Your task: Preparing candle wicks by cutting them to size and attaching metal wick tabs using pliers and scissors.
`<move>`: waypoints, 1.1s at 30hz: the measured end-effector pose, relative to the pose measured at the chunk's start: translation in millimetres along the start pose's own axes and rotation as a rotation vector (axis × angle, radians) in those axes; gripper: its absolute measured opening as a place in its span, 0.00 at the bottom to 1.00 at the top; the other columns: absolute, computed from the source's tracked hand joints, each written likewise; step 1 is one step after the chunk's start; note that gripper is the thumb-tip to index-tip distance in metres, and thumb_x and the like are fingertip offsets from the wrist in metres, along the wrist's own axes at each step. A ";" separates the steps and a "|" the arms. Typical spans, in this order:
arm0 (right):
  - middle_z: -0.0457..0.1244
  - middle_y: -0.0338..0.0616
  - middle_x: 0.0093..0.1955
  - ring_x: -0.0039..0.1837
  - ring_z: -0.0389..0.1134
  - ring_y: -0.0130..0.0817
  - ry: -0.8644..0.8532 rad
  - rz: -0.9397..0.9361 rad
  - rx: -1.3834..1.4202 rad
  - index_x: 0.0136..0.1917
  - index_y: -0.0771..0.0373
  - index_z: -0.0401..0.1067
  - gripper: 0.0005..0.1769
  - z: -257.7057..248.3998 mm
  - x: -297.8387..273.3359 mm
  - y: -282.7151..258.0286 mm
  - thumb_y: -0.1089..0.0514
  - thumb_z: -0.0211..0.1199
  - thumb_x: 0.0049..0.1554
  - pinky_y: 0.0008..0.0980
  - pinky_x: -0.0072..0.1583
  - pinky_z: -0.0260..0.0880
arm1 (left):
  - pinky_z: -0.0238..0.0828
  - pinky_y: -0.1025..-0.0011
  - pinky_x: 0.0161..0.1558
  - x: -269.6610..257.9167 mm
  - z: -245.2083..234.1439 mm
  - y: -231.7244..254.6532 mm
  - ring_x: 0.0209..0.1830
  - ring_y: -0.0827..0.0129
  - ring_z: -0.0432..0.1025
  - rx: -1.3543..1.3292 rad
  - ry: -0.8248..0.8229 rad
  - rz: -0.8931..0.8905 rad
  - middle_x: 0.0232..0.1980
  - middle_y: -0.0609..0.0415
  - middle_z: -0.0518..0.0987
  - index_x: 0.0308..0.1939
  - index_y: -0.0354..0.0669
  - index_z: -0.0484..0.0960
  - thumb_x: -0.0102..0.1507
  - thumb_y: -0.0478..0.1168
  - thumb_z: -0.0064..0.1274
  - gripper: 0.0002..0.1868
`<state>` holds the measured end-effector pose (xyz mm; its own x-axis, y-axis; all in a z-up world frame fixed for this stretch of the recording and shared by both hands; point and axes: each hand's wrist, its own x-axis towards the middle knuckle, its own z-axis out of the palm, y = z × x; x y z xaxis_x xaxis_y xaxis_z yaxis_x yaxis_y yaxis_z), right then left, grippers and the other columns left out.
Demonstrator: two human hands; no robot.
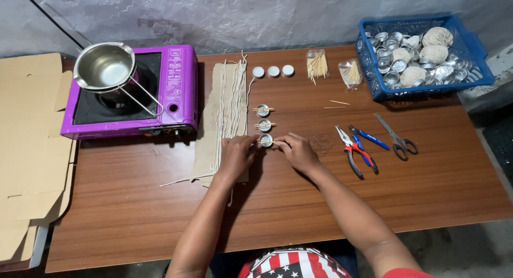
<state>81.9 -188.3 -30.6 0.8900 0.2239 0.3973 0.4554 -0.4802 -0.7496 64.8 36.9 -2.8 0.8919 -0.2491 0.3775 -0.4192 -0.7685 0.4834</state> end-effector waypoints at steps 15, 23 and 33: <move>0.70 0.44 0.39 0.47 0.73 0.47 -0.027 0.061 -0.083 0.49 0.51 0.83 0.10 11.4 8.2 27.3 0.63 0.69 0.54 0.39 0.51 0.73 | 0.60 0.60 0.48 -24.3 -13.2 -31.1 0.44 0.63 0.78 0.248 0.050 -0.021 0.41 0.57 0.85 0.52 0.58 0.87 0.61 0.46 0.60 0.14; 0.70 0.45 0.42 0.49 0.73 0.47 -0.057 0.096 -0.087 0.51 0.52 0.82 0.11 10.7 7.9 27.6 0.63 0.68 0.55 0.39 0.52 0.74 | 0.61 0.62 0.48 -23.6 -37.9 -25.9 0.44 0.63 0.78 0.205 0.065 -0.051 0.40 0.56 0.85 0.51 0.54 0.87 0.63 0.45 0.60 0.13; 0.70 0.49 0.46 0.53 0.73 0.51 -0.219 0.115 -0.141 0.56 0.58 0.79 0.15 -22.9 -22.8 -18.4 0.63 0.68 0.54 0.44 0.55 0.74 | 0.75 0.64 0.46 -61.5 -94.3 -35.9 0.44 0.52 0.80 -0.006 -0.142 -0.204 0.42 0.45 0.85 0.49 0.41 0.88 0.62 0.30 0.55 0.13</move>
<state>52.7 -204.0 -13.7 0.9264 0.3314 0.1788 0.3572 -0.6230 -0.6960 9.0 135.3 31.1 0.9729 -0.1696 0.1574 -0.2287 -0.8077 0.5435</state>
